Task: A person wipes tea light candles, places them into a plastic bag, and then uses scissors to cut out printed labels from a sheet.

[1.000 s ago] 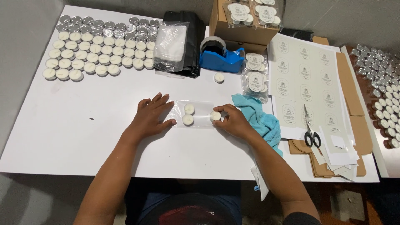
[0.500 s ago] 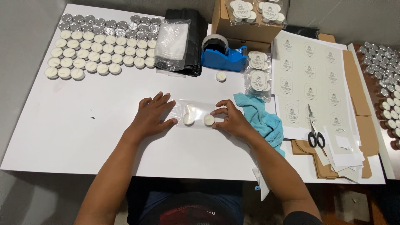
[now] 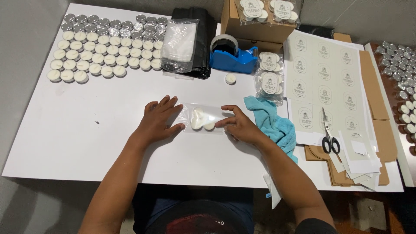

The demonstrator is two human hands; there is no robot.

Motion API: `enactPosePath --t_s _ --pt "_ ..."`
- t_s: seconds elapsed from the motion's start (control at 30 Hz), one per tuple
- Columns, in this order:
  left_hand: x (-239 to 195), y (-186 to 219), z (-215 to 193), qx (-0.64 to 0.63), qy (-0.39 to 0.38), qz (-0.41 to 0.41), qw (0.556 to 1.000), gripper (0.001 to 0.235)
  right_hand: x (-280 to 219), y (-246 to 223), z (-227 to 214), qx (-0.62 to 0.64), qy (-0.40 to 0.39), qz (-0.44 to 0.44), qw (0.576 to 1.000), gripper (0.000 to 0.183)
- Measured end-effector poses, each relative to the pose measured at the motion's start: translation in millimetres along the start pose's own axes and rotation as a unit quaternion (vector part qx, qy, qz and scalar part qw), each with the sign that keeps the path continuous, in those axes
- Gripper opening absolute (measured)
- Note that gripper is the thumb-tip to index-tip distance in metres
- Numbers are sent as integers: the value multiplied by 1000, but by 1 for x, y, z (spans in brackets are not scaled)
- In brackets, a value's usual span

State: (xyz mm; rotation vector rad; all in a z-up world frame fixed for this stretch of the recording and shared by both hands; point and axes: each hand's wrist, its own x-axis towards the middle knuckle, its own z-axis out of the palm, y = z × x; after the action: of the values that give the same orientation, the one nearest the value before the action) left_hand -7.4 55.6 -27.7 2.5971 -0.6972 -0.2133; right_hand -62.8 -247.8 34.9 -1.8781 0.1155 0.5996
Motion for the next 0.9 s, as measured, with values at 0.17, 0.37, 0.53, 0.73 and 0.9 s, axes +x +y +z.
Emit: enactPosePath --t_s 0.17,0.37,0.53,0.73,0.9 --pt "1 0 0 -3 2 1 1000 64 3 6 0 40 -27 -3 999 71" --pt "0 1 -1 -9 -6 -3 1000 65 1 5 1 19 -68 -20 997 80" --pt "0 -1 -1 -10 -6 -1 1000 66 9 13 -6 15 -67 -24 997 78" --pt "-1 1 -3 -8 9 1 1000 65 46 21 -43 -201 152 -93 963 32" --pt "1 2 -3 -10 -3 -11 1000 68 105 29 -61 -277 256 -80 923 47"
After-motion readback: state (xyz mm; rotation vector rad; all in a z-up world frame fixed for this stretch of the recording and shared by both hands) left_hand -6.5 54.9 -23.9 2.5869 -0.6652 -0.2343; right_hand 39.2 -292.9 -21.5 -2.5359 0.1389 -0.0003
